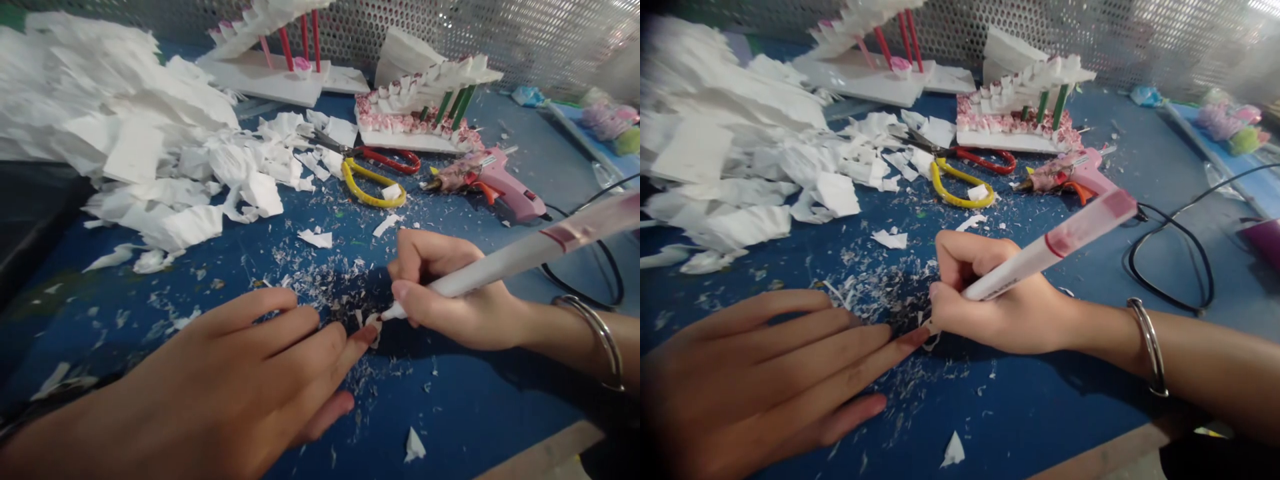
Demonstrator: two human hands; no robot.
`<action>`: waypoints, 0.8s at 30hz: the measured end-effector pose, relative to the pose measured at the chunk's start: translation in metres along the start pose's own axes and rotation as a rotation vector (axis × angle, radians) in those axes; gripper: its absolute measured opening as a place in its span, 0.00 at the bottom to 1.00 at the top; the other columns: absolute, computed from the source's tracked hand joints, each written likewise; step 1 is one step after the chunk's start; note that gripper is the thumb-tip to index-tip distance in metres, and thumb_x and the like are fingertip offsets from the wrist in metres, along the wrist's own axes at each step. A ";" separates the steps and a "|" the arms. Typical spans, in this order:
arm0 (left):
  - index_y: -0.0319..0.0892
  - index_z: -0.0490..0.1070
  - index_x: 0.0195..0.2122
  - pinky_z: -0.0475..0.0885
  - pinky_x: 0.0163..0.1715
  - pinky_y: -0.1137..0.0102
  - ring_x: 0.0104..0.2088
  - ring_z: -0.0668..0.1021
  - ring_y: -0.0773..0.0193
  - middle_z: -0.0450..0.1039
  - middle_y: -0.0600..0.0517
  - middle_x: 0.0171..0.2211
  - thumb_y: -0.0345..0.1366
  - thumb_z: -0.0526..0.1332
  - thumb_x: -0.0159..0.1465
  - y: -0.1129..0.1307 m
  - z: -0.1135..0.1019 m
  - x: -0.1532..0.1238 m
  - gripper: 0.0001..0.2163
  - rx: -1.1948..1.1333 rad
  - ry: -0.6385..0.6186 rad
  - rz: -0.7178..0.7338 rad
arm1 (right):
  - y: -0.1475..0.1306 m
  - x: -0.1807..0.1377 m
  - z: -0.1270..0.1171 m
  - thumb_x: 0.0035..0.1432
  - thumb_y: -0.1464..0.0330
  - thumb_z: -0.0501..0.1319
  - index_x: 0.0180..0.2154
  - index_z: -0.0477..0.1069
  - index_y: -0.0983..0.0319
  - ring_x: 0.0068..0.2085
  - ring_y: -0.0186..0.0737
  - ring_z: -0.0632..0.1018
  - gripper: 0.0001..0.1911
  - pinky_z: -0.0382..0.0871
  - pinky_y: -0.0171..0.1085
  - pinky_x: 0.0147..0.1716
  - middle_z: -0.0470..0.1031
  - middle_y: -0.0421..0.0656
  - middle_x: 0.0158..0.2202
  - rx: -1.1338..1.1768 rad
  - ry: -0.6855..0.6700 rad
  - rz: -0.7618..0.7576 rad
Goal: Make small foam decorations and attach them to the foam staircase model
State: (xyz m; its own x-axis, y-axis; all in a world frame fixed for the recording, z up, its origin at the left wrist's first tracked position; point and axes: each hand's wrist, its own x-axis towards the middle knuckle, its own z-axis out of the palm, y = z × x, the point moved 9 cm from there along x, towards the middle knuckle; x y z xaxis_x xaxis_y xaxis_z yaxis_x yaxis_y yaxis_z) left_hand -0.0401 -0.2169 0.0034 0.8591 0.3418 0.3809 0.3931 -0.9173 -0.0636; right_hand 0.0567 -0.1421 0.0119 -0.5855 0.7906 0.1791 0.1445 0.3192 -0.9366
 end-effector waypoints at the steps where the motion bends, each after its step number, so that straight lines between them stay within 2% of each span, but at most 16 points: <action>1: 0.39 0.63 0.57 0.59 0.49 0.65 0.39 0.68 0.68 0.74 0.57 0.40 0.38 0.51 0.68 0.000 0.000 0.000 0.18 -0.004 0.001 -0.001 | 0.000 0.000 0.000 0.52 0.77 0.56 0.23 0.53 0.61 0.20 0.23 0.57 0.13 0.52 0.26 0.17 0.55 0.31 0.19 0.012 -0.005 -0.002; 6: 0.40 0.64 0.56 0.59 0.49 0.64 0.38 0.69 0.67 0.74 0.57 0.37 0.38 0.52 0.68 0.001 -0.002 0.001 0.17 -0.013 0.013 0.001 | -0.003 -0.002 0.003 0.51 0.78 0.56 0.22 0.52 0.61 0.20 0.23 0.57 0.14 0.52 0.26 0.17 0.55 0.32 0.19 -0.022 -0.034 -0.023; 11: 0.39 0.66 0.54 0.59 0.48 0.64 0.38 0.71 0.66 0.75 0.56 0.39 0.32 0.52 0.67 0.001 -0.004 0.004 0.15 -0.044 -0.009 -0.010 | -0.002 -0.001 0.003 0.53 0.76 0.57 0.23 0.53 0.61 0.20 0.23 0.58 0.13 0.52 0.26 0.17 0.56 0.32 0.19 -0.001 -0.041 -0.013; 24: 0.38 0.68 0.52 0.59 0.43 0.64 0.34 0.71 0.66 0.75 0.57 0.36 0.31 0.50 0.69 -0.002 -0.006 0.007 0.14 -0.062 -0.006 -0.018 | 0.002 -0.002 0.005 0.53 0.75 0.57 0.23 0.54 0.61 0.20 0.23 0.58 0.13 0.52 0.26 0.16 0.56 0.32 0.19 0.026 -0.066 0.007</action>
State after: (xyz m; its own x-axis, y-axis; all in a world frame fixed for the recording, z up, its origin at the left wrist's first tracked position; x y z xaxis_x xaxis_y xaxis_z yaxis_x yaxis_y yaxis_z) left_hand -0.0367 -0.2139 0.0114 0.8540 0.3598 0.3758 0.3880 -0.9217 0.0009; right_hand 0.0544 -0.1460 0.0086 -0.6360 0.7564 0.1531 0.1288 0.2997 -0.9453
